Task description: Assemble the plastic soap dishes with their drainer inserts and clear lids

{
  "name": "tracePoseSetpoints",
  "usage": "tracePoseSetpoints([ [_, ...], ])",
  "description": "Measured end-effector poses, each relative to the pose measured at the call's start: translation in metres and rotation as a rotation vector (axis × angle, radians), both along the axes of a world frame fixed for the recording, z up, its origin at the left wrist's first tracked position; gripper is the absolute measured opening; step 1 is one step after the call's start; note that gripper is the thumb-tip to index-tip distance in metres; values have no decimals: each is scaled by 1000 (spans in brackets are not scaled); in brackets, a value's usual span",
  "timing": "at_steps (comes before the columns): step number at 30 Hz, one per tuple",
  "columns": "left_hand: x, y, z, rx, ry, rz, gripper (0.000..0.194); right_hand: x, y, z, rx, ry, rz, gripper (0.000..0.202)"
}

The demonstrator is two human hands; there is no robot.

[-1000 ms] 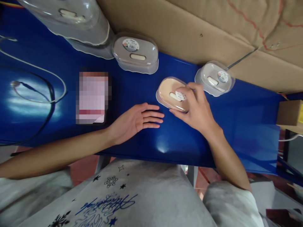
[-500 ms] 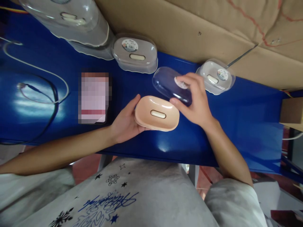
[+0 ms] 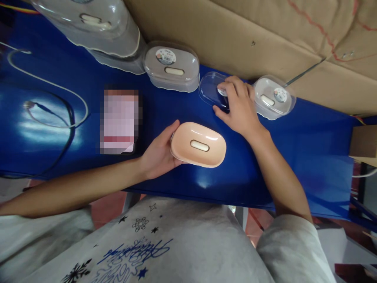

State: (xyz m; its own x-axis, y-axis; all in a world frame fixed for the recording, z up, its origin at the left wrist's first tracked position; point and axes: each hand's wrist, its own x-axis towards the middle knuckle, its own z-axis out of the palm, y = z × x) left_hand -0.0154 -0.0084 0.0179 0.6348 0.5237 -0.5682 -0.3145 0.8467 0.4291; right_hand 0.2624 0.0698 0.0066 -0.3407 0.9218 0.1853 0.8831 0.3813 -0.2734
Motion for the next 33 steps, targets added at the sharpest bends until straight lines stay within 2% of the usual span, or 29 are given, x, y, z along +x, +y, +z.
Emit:
tracePoseSetpoints([
  [4, 1, 0, 1, -4, -15, 12, 62, -16, -40, 29, -42, 106, 40, 53],
  [6, 1, -1, 2, -8, -21, 22, 65, -26, -70, 40, -119, 199, 167, 60],
  [7, 1, -1, 3, -5, -27, 25, 66, -32, -84, 43, -170, 215, 239, 69],
  [9, 1, -3, 2, 7, -32, 24, 68, -40, -109, 41, -193, 195, 281, 91],
  [12, 0, -5, -1, 22, -28, 10, 67, -48, -129, 29, -124, 184, 225, 95],
  [17, 0, -6, -2, 63, -6, -3, 70, -49, -126, 15, -81, 280, 216, 94],
  [23, -1, -6, 3, 45, -78, -19, 74, -45, -118, 18, -39, 338, 248, 90],
  [28, -2, -7, 3, 71, -101, -15, 75, -43, -119, 16, -39, 350, 232, 87],
  [33, 0, -6, 1, 85, -107, 2, 71, -33, -115, 21, 39, 424, 113, 67],
])
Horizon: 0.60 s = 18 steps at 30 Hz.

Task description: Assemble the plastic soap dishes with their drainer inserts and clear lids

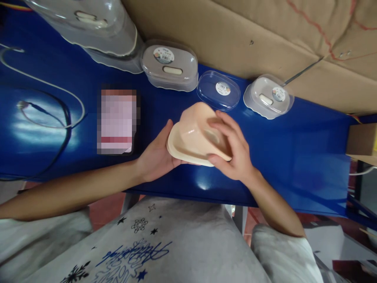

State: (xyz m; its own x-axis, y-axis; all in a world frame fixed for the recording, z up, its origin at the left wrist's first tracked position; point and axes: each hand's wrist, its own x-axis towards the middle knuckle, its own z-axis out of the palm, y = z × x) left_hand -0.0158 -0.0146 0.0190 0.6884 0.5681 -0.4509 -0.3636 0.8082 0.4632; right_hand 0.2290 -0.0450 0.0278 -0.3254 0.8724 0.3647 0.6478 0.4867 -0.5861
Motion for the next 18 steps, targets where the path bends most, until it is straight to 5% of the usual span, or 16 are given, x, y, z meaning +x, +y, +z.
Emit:
tracePoseSetpoints([
  [5, 2, -5, -5, -33, 136, -52, 54, 23, 24, 2, 29, -135, -87, 66],
  [13, 2, -12, -10, -119, 234, -109, 30, 31, 46, -23, -62, -320, -46, 76],
  [18, 1, -8, -5, 0, 310, -63, 26, 29, 33, -5, -72, -303, -26, 73],
])
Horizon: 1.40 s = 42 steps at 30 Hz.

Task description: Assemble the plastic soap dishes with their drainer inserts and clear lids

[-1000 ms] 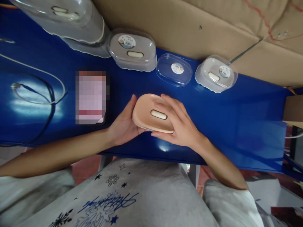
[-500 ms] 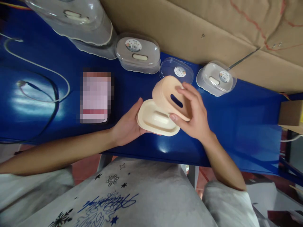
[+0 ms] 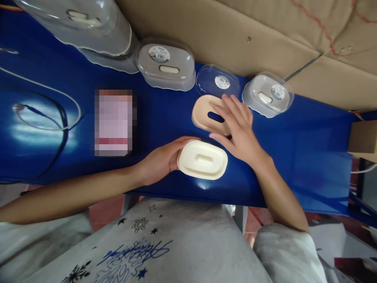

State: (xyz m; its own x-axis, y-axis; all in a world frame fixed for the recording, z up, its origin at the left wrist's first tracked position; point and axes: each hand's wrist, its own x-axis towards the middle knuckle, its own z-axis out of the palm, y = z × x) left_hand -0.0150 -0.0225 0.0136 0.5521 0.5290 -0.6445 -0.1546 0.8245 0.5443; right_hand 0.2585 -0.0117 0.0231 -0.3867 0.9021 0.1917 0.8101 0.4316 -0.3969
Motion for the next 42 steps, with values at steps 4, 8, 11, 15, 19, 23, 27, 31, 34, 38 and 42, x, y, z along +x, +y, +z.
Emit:
tracePoseSetpoints([
  [4, -5, 7, 5, 229, 27, 11, 31, -9, -33, 15, 38, 31, 146, 76],
  [8, -10, 12, 11, 610, 128, 3, 33, -22, -62, 3, 18, -60, 251, 63],
  [11, -12, 12, 8, 873, 221, -22, 35, -29, -67, -13, 11, -93, 268, 51],
  [15, -11, 14, -4, 1195, 227, 57, 30, -34, -62, -22, 79, -80, 310, 44],
  [19, -12, 18, -6, 1161, 208, 195, 18, -34, -59, -20, 111, -45, 322, 45],
  [23, -10, 21, 6, 803, 99, 229, 30, -31, -59, -15, 226, 129, 257, 41],
  [27, -8, 25, 16, 552, -14, 225, 52, -26, -61, -7, 311, 312, 120, 25],
  [31, -13, 28, 24, 433, -117, 151, 76, -22, -63, -1, 314, 348, 146, 36],
  [34, -17, 30, 30, 394, -89, 195, 73, -24, -65, -1, 328, 289, 186, 57],
  [38, -14, 36, 31, 408, -8, 403, 69, -36, -62, -4, 389, -58, 218, 33],
  [42, -4, 40, 24, 378, 17, 512, 59, -44, -58, -8, 342, -229, 274, 23],
])
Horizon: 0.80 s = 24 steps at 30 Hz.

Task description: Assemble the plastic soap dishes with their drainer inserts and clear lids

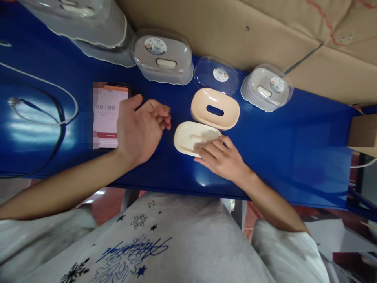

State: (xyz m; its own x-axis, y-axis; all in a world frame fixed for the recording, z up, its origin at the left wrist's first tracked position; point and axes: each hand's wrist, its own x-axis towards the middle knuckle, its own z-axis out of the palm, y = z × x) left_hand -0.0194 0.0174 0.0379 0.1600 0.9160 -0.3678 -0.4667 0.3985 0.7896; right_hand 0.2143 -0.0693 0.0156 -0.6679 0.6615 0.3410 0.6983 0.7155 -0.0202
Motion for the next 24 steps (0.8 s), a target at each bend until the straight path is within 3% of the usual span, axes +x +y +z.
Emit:
tracePoseSetpoints([
  [5, 4, -7, -7, -1, 42, 33, 37, 3, -5, 2, 36, 129, 26, 15],
  [8, 2, -14, -10, -74, -27, -177, 26, 5, -9, 6, 73, 221, 36, 27],
  [12, 1, -26, -14, -214, -241, -531, 46, 4, -11, 7, 93, 197, 51, 28],
  [14, 1, -31, -16, -259, -316, -589, 52, 4, -11, 5, 83, 186, 78, 22],
  [17, 0, -32, -20, -313, -348, -597, 52, 10, -9, 2, 36, 290, 87, 40],
  [20, -1, -30, -21, -354, -327, -566, 48, 18, -3, 0, 15, 394, -95, 42],
  [24, -1, -30, -18, -391, -284, -582, 46, 29, 12, -7, -46, 269, -395, 46],
])
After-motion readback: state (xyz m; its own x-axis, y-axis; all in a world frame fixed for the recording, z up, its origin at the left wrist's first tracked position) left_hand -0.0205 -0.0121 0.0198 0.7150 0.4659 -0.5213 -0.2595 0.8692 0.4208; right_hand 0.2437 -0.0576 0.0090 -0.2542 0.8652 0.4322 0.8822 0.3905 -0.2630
